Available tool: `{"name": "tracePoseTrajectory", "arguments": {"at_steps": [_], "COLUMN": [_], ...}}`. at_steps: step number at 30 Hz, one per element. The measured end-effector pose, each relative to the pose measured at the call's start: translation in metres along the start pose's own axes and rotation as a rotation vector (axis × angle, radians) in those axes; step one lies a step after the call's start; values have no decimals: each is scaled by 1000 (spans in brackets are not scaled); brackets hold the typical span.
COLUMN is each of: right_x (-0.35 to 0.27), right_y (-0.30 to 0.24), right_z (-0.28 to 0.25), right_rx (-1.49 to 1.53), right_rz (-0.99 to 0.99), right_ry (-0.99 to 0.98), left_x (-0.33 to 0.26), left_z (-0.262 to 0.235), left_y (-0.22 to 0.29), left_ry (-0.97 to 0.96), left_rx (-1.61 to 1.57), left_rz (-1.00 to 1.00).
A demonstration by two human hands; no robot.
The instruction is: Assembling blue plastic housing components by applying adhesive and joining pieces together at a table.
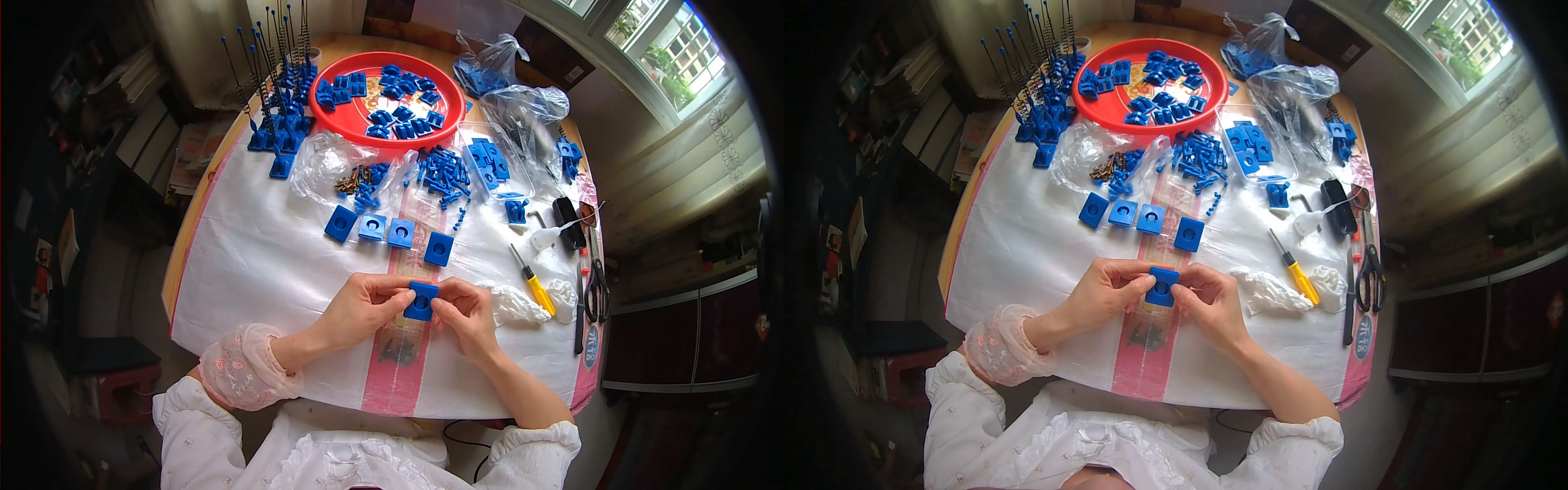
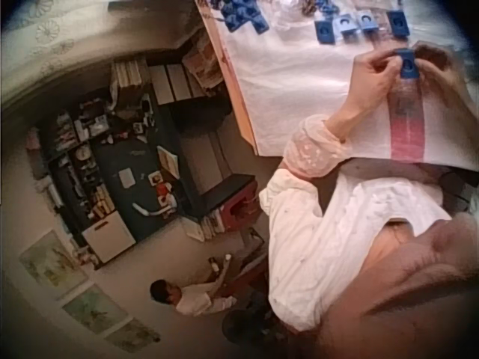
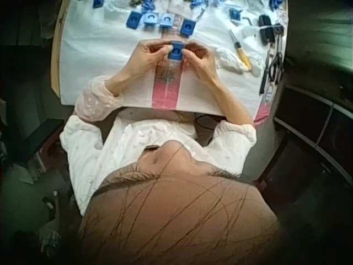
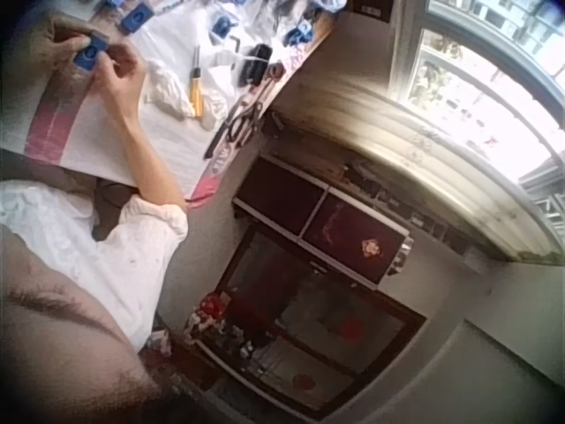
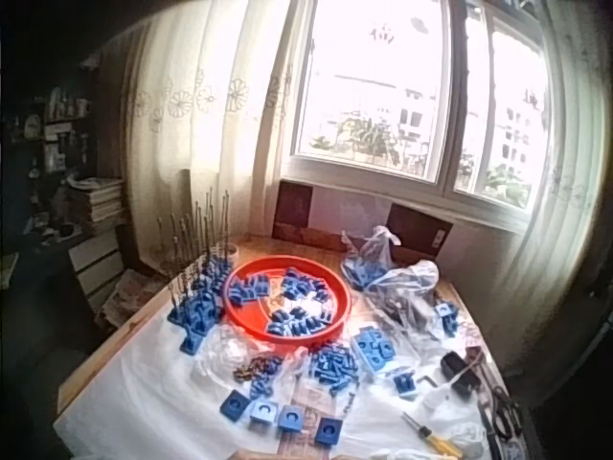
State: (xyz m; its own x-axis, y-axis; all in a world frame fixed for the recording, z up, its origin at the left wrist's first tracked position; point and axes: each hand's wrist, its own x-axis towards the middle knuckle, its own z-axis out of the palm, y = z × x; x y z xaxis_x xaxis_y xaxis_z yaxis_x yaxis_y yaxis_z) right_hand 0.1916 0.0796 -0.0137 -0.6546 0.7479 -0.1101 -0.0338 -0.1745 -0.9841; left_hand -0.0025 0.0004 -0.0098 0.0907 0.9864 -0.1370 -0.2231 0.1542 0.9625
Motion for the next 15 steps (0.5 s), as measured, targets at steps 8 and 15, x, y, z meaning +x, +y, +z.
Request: {"name": "tracePoseTrajectory", "arguments": {"at_steps": [8,15], "right_x": [0,0], "right_y": [0,-1], "right_z": [0,1], "right_rx": [-25,-49], "right_rz": [-6,-6], "right_ry": [13,12], "left_x": [2,0], "left_z": [3,0], "left_y": [-9,-3], "left_ry": [38,8], "left_rx": [12,-2], "left_rz": [18,-28]}}
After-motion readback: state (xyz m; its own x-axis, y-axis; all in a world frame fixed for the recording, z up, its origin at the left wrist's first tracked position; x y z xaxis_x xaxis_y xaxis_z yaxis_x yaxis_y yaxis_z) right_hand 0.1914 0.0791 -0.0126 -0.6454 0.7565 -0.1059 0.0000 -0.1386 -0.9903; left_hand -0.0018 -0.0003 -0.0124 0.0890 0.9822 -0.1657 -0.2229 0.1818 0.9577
